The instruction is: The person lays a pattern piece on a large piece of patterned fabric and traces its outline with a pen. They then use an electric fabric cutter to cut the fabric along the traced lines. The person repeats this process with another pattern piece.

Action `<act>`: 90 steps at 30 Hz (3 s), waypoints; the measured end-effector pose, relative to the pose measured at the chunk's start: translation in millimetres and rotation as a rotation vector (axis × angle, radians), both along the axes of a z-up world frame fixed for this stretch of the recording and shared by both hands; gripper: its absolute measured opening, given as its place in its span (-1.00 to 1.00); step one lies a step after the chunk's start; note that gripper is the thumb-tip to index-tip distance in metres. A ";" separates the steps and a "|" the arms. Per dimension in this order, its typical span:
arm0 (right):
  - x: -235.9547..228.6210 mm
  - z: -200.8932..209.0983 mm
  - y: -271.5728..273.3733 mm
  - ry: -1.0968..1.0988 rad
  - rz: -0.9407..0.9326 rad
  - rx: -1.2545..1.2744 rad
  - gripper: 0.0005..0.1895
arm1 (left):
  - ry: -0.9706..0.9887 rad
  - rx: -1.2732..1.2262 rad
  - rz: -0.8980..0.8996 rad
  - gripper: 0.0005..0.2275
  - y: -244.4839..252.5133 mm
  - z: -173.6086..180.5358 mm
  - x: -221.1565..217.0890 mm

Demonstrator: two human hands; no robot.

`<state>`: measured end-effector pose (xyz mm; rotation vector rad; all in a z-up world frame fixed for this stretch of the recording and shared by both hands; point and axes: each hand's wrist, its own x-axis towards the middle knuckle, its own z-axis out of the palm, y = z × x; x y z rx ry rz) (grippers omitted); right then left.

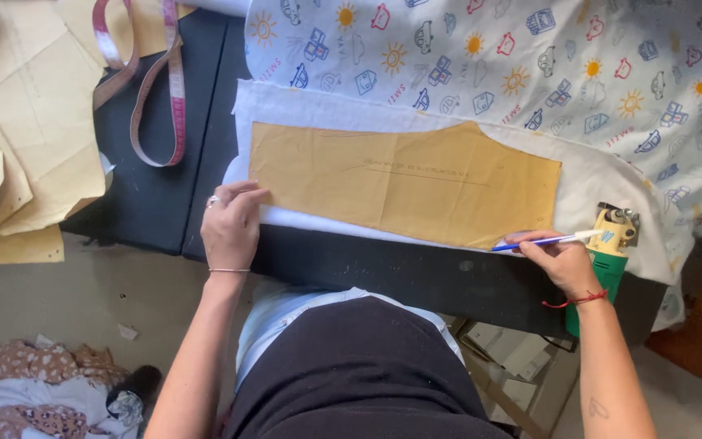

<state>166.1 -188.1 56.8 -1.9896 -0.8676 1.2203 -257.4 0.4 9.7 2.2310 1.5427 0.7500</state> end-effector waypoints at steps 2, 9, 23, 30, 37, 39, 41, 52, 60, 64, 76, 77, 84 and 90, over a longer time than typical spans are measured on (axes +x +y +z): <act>18.4 -24.5 -15.8 -0.066 -0.094 -0.040 -0.87 | -0.077 -0.154 0.081 -0.90 5.3 18.0 8.9; 24.1 13.8 -26.8 -0.753 -0.281 -0.128 -0.73 | 0.002 -0.804 0.236 -0.71 42.5 43.2 39.1; 17.7 -20.8 -106.0 -1.024 -0.497 -0.062 -0.45 | -0.836 0.142 0.627 -0.87 59.4 -57.5 -245.9; -35.5 11.6 -137.1 0.178 -0.972 0.297 -0.51 | 0.383 -0.367 0.920 -0.38 -7.4 -7.3 -133.4; -89.8 28.4 -117.2 0.164 -0.893 -0.057 -0.77 | 0.222 -0.028 0.092 -0.38 60.6 55.6 22.9; -101.6 35.6 -103.9 0.095 -0.825 -0.314 -0.77 | -0.061 -0.049 -0.143 -0.47 72.6 69.5 36.3; -106.9 46.9 -90.8 0.022 -0.757 -0.476 -0.73 | -0.255 -0.156 -0.081 -0.61 79.4 79.3 49.7; -125.2 66.3 -39.6 0.020 -0.549 -0.862 -0.57 | -0.515 -0.244 -1.013 -0.87 -13.3 144.9 207.2; -129.8 67.4 -14.1 -0.048 -0.632 -0.626 -0.36 | 0.039 -0.435 -1.056 -0.71 -44.8 9.3 296.0; -131.7 56.7 -14.4 -0.044 -0.708 -0.617 -0.26 | 0.148 -0.635 -1.056 -0.80 -45.1 -6.7 368.9; -130.9 44.1 1.9 -0.024 -0.798 -0.527 -0.34 | 0.082 -0.184 -0.971 -0.78 -24.8 -0.2 323.7; -129.7 46.2 6.1 -0.017 -0.798 -0.551 -0.32 | 0.160 -0.201 -1.020 -0.62 -24.3 -1.1 312.7; -128.8 46.0 34.9 -0.010 -0.922 -0.603 -0.30 | 0.241 -0.196 -1.071 -0.27 -18.3 -12.9 292.2; -116.2 57.2 65.9 -0.047 -1.044 -0.578 -0.32 | 0.217 -0.058 -1.044 -0.31 -16.6 -14.2 289.8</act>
